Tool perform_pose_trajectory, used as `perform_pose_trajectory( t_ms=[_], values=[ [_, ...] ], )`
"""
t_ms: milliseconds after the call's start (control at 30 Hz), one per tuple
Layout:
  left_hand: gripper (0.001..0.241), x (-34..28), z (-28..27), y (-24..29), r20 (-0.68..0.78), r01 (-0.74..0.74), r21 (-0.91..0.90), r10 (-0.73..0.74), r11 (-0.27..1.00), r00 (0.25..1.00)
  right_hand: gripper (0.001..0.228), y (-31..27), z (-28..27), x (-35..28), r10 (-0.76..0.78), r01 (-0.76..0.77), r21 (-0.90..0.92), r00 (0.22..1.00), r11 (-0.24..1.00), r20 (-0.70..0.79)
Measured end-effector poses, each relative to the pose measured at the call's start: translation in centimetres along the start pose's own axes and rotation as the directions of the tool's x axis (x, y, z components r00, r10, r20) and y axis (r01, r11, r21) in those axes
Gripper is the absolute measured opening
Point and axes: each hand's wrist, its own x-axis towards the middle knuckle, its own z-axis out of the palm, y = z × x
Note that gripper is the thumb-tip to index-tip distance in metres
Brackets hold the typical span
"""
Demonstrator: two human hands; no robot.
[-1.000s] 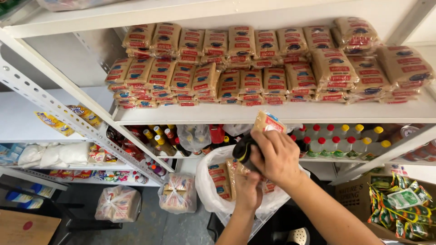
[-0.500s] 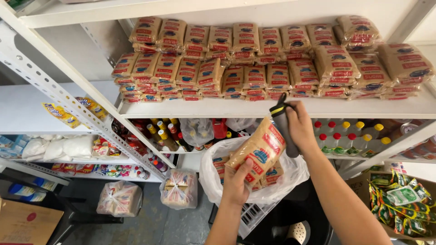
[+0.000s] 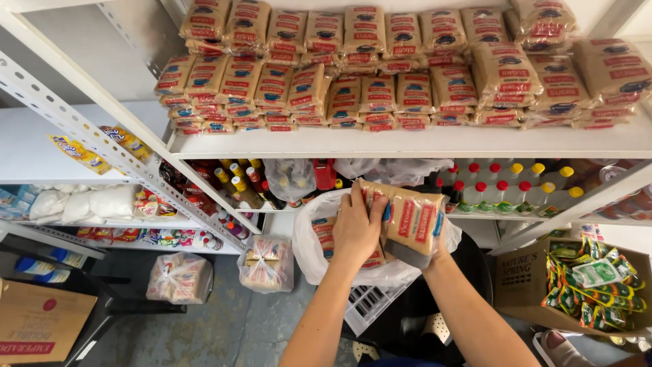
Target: Scanning individual bags of sugar with a handheld barcode scanner and placing them into a white plastic bag for fulfillment.
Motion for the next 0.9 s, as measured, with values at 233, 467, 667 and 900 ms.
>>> perform_pose_trajectory(
  t_ms=[233,467,667,900],
  values=[
    [0.087,-0.5,4.7,-3.6,0.455,0.463,-0.885,0.119,-0.051,0.882,0.039,-0.2,3.1,-0.9,-0.248,0.529,-0.804,0.846,0.271,0.472],
    [0.096,-1.9,2.4,-1.3,0.165,0.388,-0.729,0.406,-0.564,0.899,0.044,3.0,12.9,-6.1,0.096,0.708,-0.371,0.525,-0.602,0.846],
    [0.088,-2.8,1.9,-1.9,0.145,0.321,-0.776,0.342,-0.543,0.928,0.040,2.8,14.0,-5.3,0.123,0.685,-0.320,0.514,-0.655,0.849],
    [0.063,-3.6,5.1,-6.3,0.223,0.302,-0.619,0.207,-0.725,0.953,0.035,1.0,17.5,-2.3,0.092,0.519,-0.202,0.486,-0.831,0.869]
  ],
)
